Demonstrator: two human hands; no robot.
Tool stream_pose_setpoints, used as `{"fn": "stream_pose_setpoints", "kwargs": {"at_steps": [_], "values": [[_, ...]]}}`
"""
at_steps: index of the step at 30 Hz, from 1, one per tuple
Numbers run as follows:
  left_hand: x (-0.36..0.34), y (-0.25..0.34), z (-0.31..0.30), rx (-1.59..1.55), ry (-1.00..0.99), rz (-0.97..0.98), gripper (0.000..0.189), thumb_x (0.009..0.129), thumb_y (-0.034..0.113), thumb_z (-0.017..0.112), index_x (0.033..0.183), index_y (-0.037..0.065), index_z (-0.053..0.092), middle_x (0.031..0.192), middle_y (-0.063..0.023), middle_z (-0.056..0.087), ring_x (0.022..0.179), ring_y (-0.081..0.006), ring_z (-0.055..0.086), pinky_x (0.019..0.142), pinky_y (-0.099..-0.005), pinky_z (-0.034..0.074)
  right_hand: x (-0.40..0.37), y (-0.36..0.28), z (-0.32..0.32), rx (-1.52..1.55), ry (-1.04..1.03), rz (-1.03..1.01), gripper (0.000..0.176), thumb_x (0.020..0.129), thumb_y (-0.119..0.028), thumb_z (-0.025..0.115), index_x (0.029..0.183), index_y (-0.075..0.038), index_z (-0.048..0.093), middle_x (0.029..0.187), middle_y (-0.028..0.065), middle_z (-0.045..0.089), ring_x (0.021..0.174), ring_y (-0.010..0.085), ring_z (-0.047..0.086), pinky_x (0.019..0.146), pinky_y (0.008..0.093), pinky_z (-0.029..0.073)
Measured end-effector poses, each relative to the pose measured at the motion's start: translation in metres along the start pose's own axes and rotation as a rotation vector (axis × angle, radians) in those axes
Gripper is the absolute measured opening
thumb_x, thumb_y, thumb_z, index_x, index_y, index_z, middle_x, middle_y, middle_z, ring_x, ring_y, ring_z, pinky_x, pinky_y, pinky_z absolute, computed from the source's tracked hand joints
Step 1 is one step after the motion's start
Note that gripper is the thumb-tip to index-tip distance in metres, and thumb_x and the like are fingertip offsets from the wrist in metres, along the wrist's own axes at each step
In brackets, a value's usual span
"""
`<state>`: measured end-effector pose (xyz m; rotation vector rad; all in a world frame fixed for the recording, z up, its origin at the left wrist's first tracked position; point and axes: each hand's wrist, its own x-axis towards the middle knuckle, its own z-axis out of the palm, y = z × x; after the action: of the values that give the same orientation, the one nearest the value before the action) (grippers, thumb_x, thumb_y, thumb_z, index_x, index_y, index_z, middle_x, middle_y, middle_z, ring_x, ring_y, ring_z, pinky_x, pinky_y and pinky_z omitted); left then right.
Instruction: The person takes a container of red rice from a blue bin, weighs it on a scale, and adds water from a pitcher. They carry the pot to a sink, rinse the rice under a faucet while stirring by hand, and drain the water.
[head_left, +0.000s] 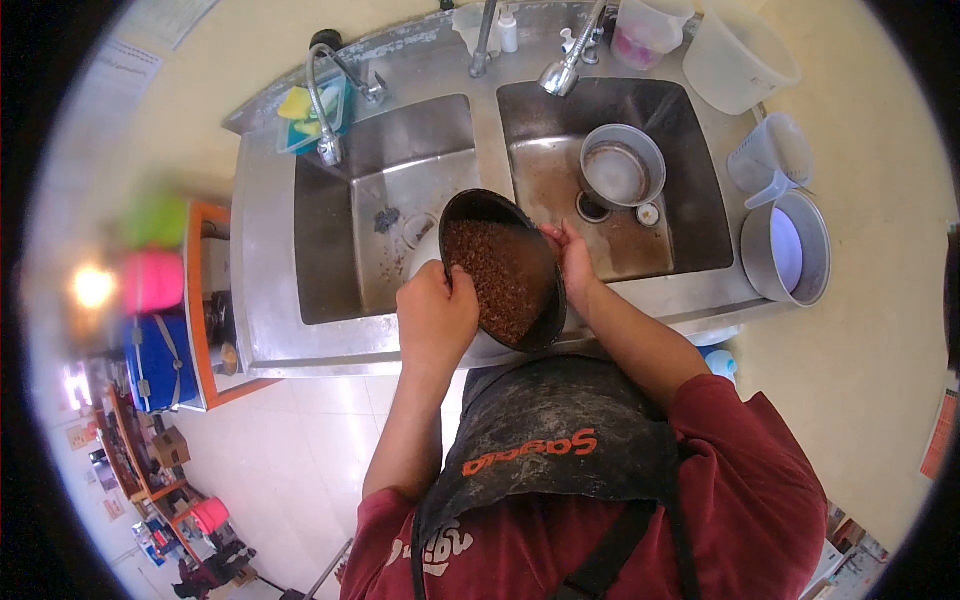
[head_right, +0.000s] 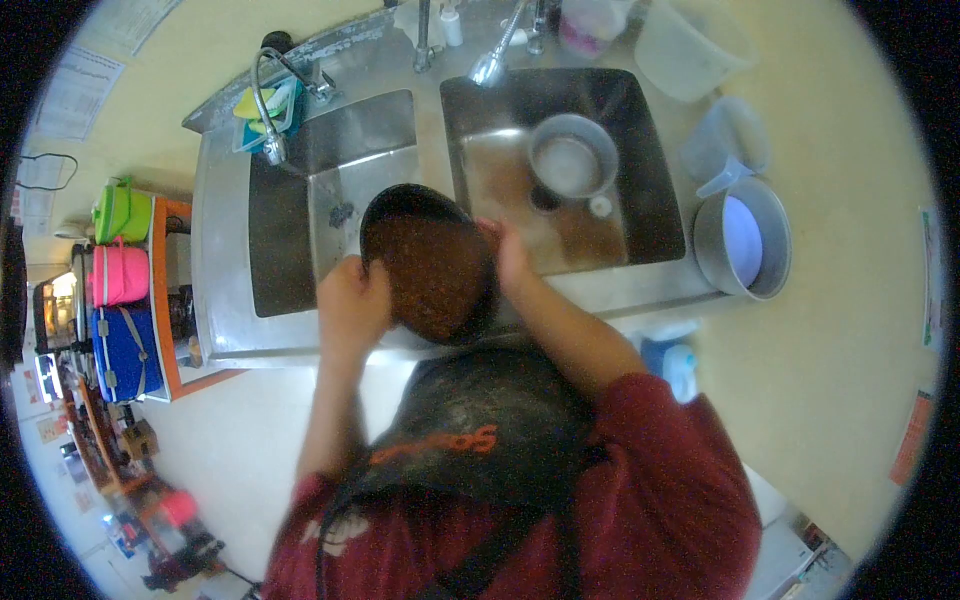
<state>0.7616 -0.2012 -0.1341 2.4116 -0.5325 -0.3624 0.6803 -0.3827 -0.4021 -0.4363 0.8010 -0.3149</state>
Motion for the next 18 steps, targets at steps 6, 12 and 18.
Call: {"fn": "stream_pose_setpoints", "kwargs": {"at_steps": [6, 12, 18], "values": [[0.0, 0.004, 0.003, 0.068, 0.014, 0.028, 0.031, 0.09, 0.018, 0.058, 0.07, -0.006, 0.054, 0.069, -0.0295, 0.059, 0.07, -0.0489, 0.06, 0.062, -0.0498, 0.047, -0.001, -0.001, -0.003, -0.073, 0.008, -0.022, 0.05, 0.099, -0.049, 0.045, 0.114, -0.005, 0.064, 0.123, 0.0124, 0.063, 0.116, 0.028, 0.056, 0.106, 0.0409, 0.04], [0.0, 0.01, 0.003, 0.067, 0.01, 0.029, 0.031, 0.09, 0.018, 0.057, 0.07, -0.006, 0.054, 0.069, -0.0298, 0.059, 0.07, -0.0489, 0.06, 0.063, -0.0507, 0.047, 0.002, -0.001, -0.004, -0.085, 0.023, 0.006, 0.053, 0.101, -0.049, 0.041, 0.118, -0.004, 0.064, 0.126, 0.0125, 0.062, 0.12, 0.0276, 0.054, 0.109, 0.0404, 0.036], [-0.003, 0.012, 0.004, 0.089, 0.011, 0.027, 0.031, 0.09, 0.018, 0.057, 0.07, -0.006, 0.055, 0.069, -0.0298, 0.059, 0.071, -0.0486, 0.061, 0.063, -0.0504, 0.047, -0.014, -0.009, 0.01, -0.086, 0.037, 0.055, 0.061, 0.102, -0.051, 0.034, 0.126, -0.001, 0.061, 0.131, 0.0136, 0.06, 0.124, 0.0288, 0.052, 0.112, 0.0419, 0.031]]}}
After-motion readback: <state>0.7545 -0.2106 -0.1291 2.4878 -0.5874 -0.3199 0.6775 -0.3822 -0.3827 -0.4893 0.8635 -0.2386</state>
